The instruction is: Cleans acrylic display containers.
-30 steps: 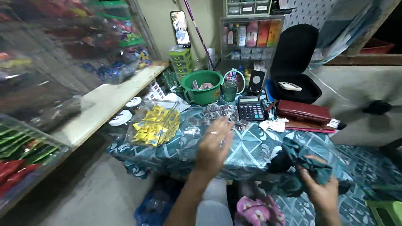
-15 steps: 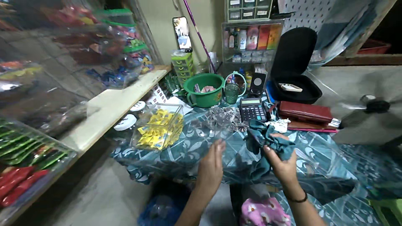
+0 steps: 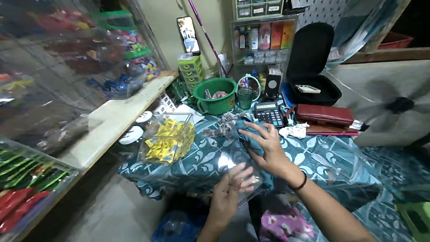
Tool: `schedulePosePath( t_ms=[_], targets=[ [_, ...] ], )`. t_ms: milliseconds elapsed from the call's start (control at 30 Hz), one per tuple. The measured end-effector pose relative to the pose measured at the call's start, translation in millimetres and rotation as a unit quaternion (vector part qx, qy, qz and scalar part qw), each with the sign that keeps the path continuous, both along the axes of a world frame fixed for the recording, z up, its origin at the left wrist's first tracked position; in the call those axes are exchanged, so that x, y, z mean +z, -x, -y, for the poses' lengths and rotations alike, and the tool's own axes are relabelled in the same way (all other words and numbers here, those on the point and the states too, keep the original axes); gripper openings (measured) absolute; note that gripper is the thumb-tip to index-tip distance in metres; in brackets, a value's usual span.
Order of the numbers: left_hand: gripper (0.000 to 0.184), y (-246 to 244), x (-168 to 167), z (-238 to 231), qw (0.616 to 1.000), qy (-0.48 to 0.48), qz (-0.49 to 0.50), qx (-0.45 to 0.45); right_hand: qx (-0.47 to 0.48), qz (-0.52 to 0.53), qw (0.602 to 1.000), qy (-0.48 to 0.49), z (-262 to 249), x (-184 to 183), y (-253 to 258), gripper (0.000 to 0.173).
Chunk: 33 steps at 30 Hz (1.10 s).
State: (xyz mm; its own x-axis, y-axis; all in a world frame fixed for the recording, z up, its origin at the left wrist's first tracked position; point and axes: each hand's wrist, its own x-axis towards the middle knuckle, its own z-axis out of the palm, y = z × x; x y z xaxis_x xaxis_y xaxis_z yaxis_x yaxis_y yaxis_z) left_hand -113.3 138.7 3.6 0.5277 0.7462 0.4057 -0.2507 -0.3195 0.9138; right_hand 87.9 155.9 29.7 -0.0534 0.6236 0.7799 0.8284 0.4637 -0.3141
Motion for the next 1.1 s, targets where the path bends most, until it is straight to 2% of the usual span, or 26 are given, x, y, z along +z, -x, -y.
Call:
schedulePosePath(
  t_ms=[67,133,233,267,300,333,433,533,600,667,767,833,867,1000,1100],
  targets=[
    [0.042,0.9,-1.2,-2.6,1.000,0.009,0.018,0.014,0.005,0.015,1.000,0.007,6.2,-4.3,10.9,0.040],
    [0.040,3.1,-1.2,-4.2,0.997,0.014,0.022,0.069,0.060,0.051,0.997,0.009,24.3,-12.2,28.4,0.040],
    [0.061,10.5,1.4,3.5,0.987,0.101,0.013,0.122,0.136,0.096,0.986,-0.020,45.9,-23.3,44.5,0.032],
    [0.069,12.8,-1.0,3.6,0.989,0.094,0.012,0.116,0.146,0.105,0.983,-0.031,45.2,-24.2,44.1,0.031],
    [0.067,13.6,-4.9,2.1,0.992,0.072,0.022,0.097,0.144,0.112,0.983,-0.035,41.6,-21.6,41.5,0.030],
    [0.059,11.9,-7.7,0.2,0.995,0.059,0.032,0.077,0.131,0.110,0.985,-0.032,36.1,-16.4,37.9,0.030],
    [0.065,5.2,-9.0,1.9,1.000,0.002,0.004,0.021,0.053,0.048,0.997,-0.019,7.3,3.8,18.3,0.037],
    [0.043,1.1,-7.2,2.6,1.000,-0.023,-0.015,0.000,-0.004,-0.018,1.000,-0.003,-17.2,12.8,-0.3,0.037],
    [0.039,1.0,-6.0,-0.6,0.999,-0.033,-0.021,-0.001,-0.031,-0.023,0.999,-0.003,-17.4,10.1,1.9,0.040],
    [0.041,1.4,-3.8,-3.4,1.000,-0.014,-0.017,-0.004,-0.019,0.005,1.000,-0.003,-3.2,0.8,10.9,0.043],
    [0.047,3.6,-4.4,-2.5,1.000,-0.015,-0.014,0.016,0.054,0.037,0.998,-0.013,27.7,-22.7,26.1,0.040],
    [0.070,5.7,-12.8,-3.4,0.999,-0.044,0.004,-0.017,0.079,0.045,0.995,-0.030,36.1,-28.5,24.9,0.042],
    [0.071,4.7,-17.3,-3.5,0.998,-0.064,0.008,-0.029,0.077,0.047,0.995,-0.032,36.2,-26.5,21.7,0.041],
    [0.052,5.6,-27.1,-0.8,0.995,-0.087,-0.011,-0.055,0.031,0.036,0.999,-0.013,21.9,-0.2,9.7,0.043],
    [0.041,11.1,-29.7,2.2,0.996,-0.063,-0.006,-0.063,0.077,-0.043,0.994,0.070,10.9,26.4,-1.5,0.043]
  ],
)
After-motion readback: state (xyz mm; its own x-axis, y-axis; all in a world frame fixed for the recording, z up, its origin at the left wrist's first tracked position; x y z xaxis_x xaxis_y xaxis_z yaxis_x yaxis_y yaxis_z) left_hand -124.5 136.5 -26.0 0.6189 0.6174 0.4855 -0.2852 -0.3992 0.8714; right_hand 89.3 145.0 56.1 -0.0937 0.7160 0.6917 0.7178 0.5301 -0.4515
